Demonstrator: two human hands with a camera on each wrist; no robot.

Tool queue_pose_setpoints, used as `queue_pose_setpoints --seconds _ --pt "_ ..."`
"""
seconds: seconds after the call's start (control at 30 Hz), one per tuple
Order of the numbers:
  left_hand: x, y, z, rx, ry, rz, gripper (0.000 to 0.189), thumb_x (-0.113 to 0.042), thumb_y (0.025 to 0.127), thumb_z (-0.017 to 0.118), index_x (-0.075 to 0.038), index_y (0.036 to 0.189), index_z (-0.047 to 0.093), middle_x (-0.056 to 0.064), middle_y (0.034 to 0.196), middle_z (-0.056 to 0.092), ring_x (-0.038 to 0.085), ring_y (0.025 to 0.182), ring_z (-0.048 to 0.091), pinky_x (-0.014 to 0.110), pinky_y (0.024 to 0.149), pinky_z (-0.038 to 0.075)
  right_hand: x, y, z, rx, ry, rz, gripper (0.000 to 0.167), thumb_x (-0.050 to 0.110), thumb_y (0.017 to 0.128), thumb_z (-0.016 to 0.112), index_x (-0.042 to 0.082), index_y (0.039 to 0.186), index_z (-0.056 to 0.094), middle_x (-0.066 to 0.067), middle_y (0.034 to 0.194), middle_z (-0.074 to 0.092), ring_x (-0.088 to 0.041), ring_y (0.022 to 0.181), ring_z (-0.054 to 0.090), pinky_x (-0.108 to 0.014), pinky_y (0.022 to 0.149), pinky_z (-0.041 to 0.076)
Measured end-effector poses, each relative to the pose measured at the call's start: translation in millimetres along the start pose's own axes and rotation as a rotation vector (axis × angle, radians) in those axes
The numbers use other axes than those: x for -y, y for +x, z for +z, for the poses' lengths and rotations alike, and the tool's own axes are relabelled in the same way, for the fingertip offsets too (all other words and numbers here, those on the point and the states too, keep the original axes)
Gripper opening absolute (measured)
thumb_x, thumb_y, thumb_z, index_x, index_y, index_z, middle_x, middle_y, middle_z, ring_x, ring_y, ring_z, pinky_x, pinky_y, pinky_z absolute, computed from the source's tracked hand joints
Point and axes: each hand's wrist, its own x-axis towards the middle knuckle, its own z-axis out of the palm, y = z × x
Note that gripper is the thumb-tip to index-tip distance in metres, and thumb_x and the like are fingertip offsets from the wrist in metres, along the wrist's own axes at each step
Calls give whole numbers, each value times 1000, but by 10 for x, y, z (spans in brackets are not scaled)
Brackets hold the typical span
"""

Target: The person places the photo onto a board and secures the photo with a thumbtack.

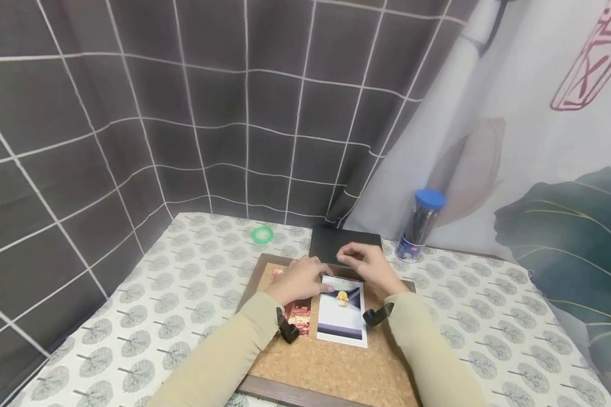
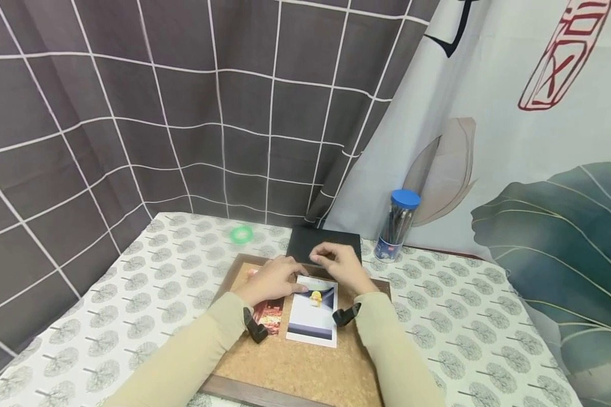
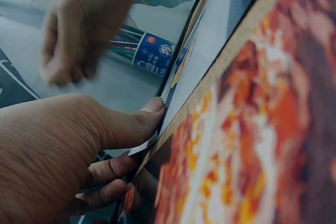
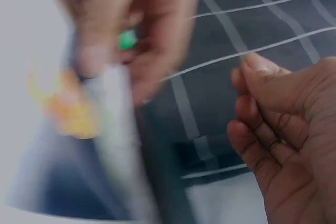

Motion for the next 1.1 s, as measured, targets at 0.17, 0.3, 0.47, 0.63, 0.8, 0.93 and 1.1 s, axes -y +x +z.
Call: queue_pose_setpoints --seconds 0.17,0.3,0.47,0.63,0.8,0.93,1.1 --pt "-44 -22 18 9 -19 -4 40 -51 88 72 -26 119 72 -7 105 62 13 96 54 37 87 44 -266 -127 128 86 1 67 7 26 95 71 20 94 74 9 90 71 -10 81 63 -26 75 51" --pt "-39 -23 1 6 -13 -12 39 -51 89 71 -27 119 72 -7 104 61 14 95 53 37 87 43 -360 -195 43 92 69 137 8 25 94 72 18 94 74 3 90 71 -15 75 61 -26 66 50" --pt "-7 -15 -13 -2 -6 -17 39 -52 89 71 -27 120 71 -8 105 61 13 96 53 38 88 44 -423 -202 -16 128 65 176 8 21 95 71 15 97 76 1 93 72 -17 80 61 -25 72 49" --pt "6 -13 -2 5 -6 -8 39 -51 89 71 -27 119 71 -7 105 61 14 95 53 38 87 44 -461 -200 7 165 25 133 8 13 94 71 8 99 76 -4 97 72 -21 88 62 -27 79 49" --pt "18 -5 15 11 -5 -8 38 -52 90 70 -27 119 71 -7 106 61 14 97 53 39 88 44 -480 -186 39 200 22 54 4 15 91 75 15 94 77 3 96 72 -18 94 59 -30 84 46" --pt "24 1 18 11 -3 -15 38 -52 90 70 -28 119 71 -7 107 61 14 99 54 40 90 44 -493 -168 47 207 25 20 4 21 90 76 25 90 78 11 94 71 -15 95 58 -32 86 45" --pt "15 -12 6 12 -11 -13 38 -51 90 70 -27 119 71 -7 108 61 14 99 54 40 89 45 -502 -165 45 224 21 14 4 24 89 77 28 89 77 12 95 70 -16 96 58 -33 87 45"
